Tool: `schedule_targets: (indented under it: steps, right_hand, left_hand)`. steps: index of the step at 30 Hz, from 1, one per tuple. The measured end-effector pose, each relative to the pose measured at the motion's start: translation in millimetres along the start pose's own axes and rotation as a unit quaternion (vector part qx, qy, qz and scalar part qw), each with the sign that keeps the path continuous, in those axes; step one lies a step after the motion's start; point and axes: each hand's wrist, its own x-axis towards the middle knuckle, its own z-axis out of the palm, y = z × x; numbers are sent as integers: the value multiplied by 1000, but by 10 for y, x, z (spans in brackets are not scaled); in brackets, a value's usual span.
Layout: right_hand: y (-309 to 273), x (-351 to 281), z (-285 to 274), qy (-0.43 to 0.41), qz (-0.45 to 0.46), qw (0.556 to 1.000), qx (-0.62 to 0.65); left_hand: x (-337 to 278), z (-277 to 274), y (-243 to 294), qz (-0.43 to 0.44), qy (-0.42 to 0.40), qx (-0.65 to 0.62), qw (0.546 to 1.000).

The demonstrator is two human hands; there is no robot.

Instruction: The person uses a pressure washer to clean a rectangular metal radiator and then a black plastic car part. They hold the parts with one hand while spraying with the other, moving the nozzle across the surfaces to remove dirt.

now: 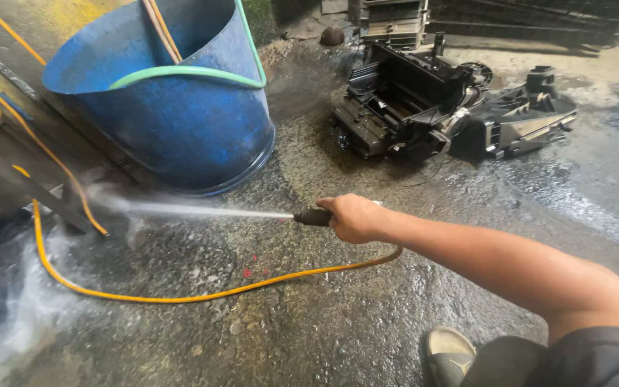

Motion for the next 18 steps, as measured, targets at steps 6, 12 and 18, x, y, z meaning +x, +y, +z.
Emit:
schedule_targets:
  steps: [6,12,18]
  right_hand:
    - [769,-439,576,18,131,986,101]
    - [1466,-718,1151,11,221,946,239]
    - [1845,-744,1353,-11,234,935,266]
  left_hand:
    - [-817,510,2169,293,-211,-307,880]
    - [-1930,1795,4202,18,-481,-648,591]
    - [-2122,1655,4236,2,-472,-792,387]
